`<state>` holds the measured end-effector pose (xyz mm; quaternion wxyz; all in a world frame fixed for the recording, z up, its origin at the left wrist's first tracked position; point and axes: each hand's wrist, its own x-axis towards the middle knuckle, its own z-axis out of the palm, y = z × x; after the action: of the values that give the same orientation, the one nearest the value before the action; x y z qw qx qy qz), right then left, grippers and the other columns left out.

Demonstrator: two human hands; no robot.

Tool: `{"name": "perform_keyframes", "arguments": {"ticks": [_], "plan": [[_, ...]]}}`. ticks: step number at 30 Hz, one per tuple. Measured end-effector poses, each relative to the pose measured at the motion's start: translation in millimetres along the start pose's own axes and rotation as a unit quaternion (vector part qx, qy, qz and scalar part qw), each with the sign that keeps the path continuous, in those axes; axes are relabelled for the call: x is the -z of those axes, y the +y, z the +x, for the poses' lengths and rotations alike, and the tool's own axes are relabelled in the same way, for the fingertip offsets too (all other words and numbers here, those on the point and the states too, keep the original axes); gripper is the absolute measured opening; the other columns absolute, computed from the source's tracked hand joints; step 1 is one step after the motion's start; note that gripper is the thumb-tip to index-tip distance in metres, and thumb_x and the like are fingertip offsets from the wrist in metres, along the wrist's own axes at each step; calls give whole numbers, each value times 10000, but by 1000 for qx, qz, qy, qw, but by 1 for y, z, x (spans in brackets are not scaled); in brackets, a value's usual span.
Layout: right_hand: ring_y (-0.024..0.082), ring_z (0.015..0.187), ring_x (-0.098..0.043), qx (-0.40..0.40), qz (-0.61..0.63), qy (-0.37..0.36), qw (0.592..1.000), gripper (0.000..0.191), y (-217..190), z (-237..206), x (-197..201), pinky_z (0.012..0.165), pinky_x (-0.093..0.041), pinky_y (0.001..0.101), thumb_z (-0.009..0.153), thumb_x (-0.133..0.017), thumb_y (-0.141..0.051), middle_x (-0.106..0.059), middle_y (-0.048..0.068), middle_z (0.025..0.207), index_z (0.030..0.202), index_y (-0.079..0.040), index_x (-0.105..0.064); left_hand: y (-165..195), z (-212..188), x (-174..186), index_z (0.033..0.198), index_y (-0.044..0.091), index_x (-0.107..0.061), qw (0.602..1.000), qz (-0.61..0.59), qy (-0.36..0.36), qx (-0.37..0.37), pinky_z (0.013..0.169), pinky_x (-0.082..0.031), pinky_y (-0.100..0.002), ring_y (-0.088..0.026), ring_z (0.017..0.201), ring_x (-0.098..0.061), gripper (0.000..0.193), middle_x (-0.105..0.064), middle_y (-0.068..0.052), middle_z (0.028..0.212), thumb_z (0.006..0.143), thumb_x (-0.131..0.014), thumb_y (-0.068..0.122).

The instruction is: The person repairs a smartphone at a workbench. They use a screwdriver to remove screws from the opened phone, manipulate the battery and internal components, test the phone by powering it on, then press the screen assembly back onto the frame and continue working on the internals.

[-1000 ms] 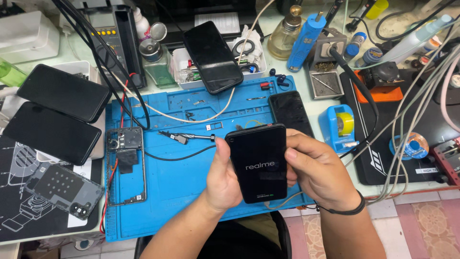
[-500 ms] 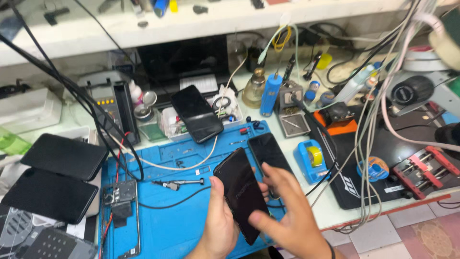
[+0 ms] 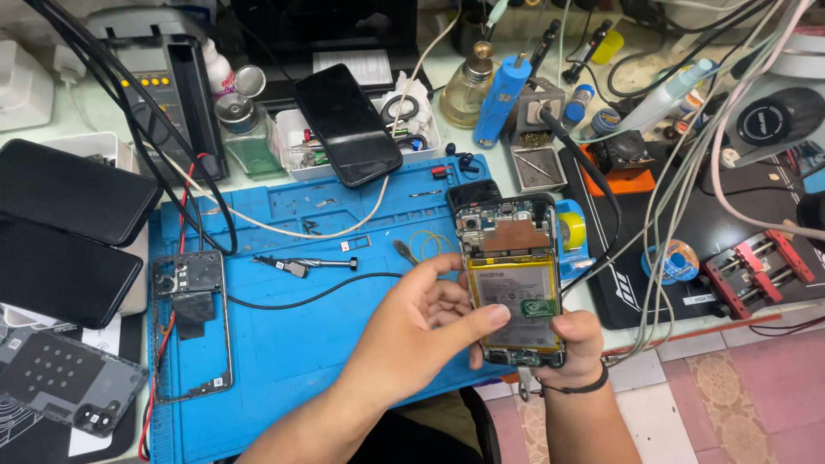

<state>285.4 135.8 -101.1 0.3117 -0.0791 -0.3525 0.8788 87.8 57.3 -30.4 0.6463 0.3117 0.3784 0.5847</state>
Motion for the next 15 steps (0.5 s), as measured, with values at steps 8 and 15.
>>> {"name": "perform_keyframes", "arguments": {"ticks": [8,15], "plan": [[319,915,-692,-2,-88,145,985,738,3,-9,-2,675,-514,405,934,-636,-345,-679,288,1227,1466,141,-479,-14,9,10,1393,-17,-499,998,21,60,-16,768,-584,-261,-141,892,-719,554,-736,-150,1031,903,-741,75],[260,1167,-654,42,-187,135,972,453,-39,11,-8,1039,-487,393,940,-625,-133,-698,190,1259,1320,114,-611,-20,3,15,1402,-5,-489,1000,5,27,-11,821,-593,-292,-166,957,-713,547,-712,-152,1078,911,-722,59]]}}
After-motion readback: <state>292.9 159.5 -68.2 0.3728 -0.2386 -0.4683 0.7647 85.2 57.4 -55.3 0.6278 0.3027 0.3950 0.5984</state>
